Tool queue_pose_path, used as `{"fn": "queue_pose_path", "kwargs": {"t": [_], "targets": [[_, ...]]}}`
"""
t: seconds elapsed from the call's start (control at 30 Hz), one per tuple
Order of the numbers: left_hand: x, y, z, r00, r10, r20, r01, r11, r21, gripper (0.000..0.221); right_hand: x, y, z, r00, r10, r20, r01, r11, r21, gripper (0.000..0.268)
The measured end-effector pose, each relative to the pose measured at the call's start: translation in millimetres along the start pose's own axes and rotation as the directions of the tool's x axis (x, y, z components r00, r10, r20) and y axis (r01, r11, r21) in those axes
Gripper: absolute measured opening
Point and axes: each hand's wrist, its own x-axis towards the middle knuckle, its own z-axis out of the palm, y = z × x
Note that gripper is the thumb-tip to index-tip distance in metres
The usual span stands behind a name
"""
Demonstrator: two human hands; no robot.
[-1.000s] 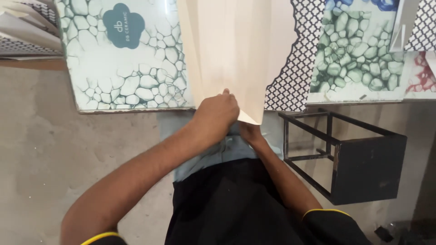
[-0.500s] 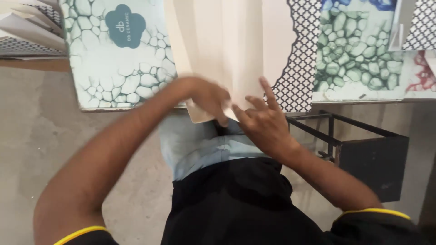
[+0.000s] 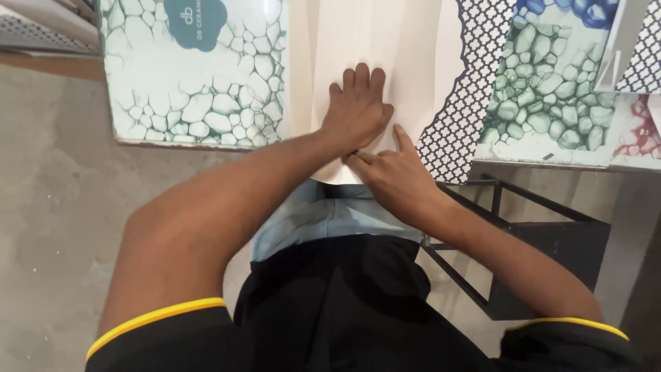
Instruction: Folding a white paper bag with a printed design on a glass table.
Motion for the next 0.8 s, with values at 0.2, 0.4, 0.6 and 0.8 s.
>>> {"fn": "queue_pose_path", "kwargs": {"t": [0.2, 0.4, 0.6, 0.8], "targets": [[12, -13, -19, 0.944, 0.045, 0.326, -0.049, 0.999, 0.003, 0.047, 5, -3, -8, 1.0, 0.006, 0.013, -0.007, 0.996, 0.086, 0.053], [21, -27, -80, 0.781, 0.073, 0.62, -0.087, 0.996, -0.008, 0.036, 10, 1, -24, 0.984, -0.007, 0.175, -0.016, 0.992, 0.127, 0.063], [-104, 24, -171, 0.912, 0.3, 0.281, -0.348, 0.928, 0.137, 0.052, 38, 77, -37, 0.764, -0.294, 0.574, -0.135, 0.797, 0.588, 0.082], [-152, 10, -77, 0.89, 0.329, -0.316, -0.192, 0.898, 0.395, 0.04, 106, 88, -6, 0.721, -0.147, 0.677, -0.565, 0.441, 0.697, 0.063]]}}
